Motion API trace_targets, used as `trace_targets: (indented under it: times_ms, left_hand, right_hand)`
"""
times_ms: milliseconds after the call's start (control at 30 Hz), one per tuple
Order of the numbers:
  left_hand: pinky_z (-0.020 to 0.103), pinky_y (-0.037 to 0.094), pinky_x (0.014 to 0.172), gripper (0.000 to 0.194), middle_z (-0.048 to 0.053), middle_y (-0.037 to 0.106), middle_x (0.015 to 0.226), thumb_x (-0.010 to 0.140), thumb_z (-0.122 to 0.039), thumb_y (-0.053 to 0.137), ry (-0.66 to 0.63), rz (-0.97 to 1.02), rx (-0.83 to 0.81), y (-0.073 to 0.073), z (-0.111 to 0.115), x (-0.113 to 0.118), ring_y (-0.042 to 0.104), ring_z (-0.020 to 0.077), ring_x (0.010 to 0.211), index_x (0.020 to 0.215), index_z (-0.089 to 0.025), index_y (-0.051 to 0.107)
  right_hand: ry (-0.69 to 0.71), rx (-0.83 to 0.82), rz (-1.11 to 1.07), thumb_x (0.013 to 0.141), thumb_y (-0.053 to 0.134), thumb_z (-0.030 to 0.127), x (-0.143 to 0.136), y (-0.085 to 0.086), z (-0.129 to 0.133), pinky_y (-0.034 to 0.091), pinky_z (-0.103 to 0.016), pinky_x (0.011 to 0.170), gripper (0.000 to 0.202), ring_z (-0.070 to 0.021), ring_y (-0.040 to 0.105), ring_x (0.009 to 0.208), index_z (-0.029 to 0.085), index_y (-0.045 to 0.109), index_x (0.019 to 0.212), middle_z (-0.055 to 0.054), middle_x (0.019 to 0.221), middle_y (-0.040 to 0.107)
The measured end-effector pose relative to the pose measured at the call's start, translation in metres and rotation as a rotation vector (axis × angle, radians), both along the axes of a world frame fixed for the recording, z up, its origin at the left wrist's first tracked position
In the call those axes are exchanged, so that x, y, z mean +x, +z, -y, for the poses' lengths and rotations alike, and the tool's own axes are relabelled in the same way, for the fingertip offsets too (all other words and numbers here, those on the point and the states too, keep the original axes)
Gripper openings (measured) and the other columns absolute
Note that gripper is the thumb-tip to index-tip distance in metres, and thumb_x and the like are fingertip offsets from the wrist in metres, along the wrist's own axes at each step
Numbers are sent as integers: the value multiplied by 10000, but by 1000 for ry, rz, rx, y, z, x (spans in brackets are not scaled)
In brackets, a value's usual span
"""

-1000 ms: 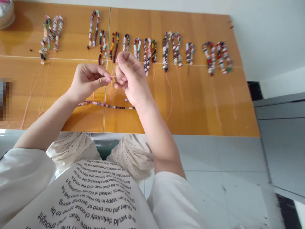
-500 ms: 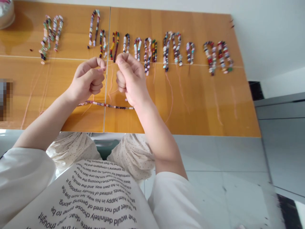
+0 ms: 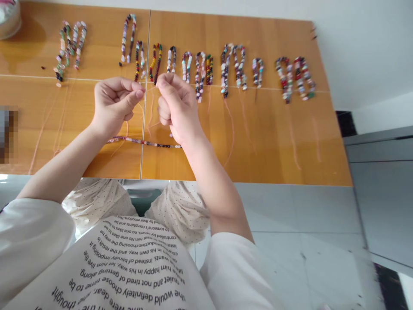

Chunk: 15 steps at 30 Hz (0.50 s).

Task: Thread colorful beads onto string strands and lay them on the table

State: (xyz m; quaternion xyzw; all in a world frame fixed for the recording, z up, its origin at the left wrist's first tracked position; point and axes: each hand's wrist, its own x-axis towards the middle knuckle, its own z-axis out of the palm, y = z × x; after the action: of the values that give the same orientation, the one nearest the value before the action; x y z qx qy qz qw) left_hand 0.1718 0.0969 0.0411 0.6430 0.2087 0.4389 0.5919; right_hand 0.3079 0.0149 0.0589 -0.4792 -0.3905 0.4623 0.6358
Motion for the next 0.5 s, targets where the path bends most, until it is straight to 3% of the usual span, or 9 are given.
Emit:
trace_targets:
  times_ms: [267, 500]
  left_hand:
    - [184, 151, 327, 262, -98, 287, 436, 738, -371, 831, -12, -34, -118, 4, 8, -1, 201, 7, 356, 703, -187, 648]
    - [221, 116, 326, 291, -105, 284, 462, 734, -399, 839, 35, -19, -254, 2, 1, -2, 143, 3, 365, 753, -203, 625]
  right_hand:
    - [-50, 153, 58, 817, 725, 529, 4, -9, -2, 166, -294, 410, 285, -98, 144, 422, 268, 617, 778, 86, 487, 225]
    - [-151, 145, 195, 829, 658, 667, 12, -25, -12, 140, -303, 423, 443, -88, 158, 422, 239, 623, 721, 81, 451, 230]
